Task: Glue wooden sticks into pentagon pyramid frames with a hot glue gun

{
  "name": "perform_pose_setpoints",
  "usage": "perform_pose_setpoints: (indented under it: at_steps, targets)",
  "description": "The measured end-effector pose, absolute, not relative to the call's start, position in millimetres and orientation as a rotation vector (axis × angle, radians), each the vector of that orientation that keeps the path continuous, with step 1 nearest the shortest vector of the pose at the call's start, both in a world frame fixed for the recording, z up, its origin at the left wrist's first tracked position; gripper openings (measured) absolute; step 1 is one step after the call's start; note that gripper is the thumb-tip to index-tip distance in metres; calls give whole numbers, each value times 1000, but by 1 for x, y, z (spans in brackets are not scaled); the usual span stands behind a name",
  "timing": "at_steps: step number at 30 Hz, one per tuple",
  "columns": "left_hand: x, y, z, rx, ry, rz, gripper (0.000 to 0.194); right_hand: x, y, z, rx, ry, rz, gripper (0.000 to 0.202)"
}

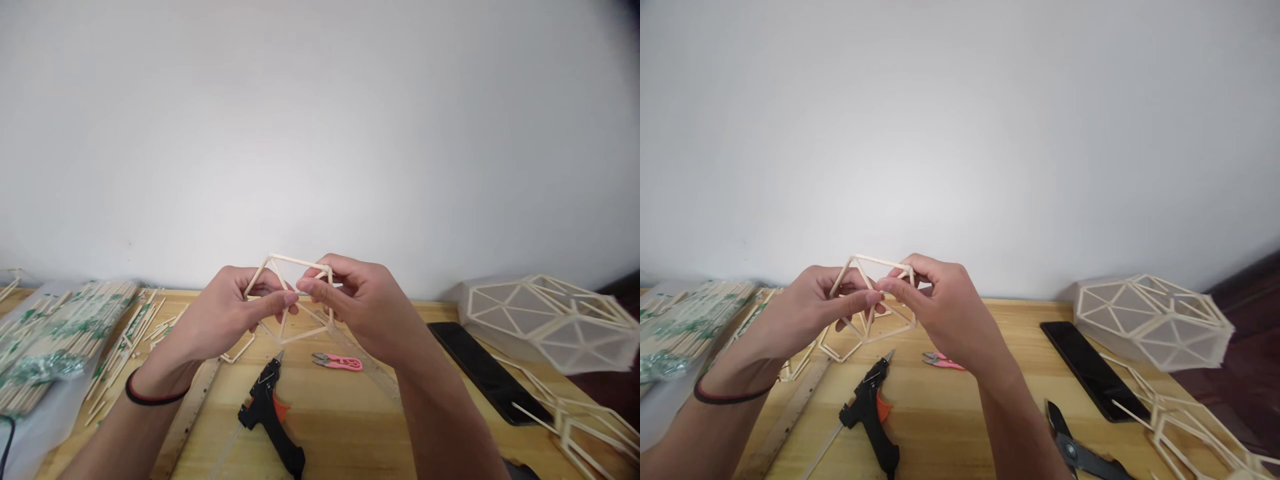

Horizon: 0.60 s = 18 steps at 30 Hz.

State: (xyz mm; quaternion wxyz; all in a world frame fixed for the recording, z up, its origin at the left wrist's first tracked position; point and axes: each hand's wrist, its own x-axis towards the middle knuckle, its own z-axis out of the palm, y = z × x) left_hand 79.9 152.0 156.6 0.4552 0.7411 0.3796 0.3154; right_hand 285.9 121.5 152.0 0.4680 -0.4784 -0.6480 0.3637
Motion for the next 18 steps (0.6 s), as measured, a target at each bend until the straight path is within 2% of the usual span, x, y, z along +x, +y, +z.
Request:
perform_pose_setpoints:
  at_steps: [7, 14, 18]
  targets:
    - [79, 150, 158, 1721, 870, 785, 40, 291, 122, 150, -1093, -1533, 696, 25]
    - [84, 146, 159, 1709, 879, 824, 30, 282, 116, 149, -1107, -1607, 228, 8]
    - [84, 141, 160, 1738, 930, 817, 26, 276, 113, 148, -1120, -1610, 59, 5]
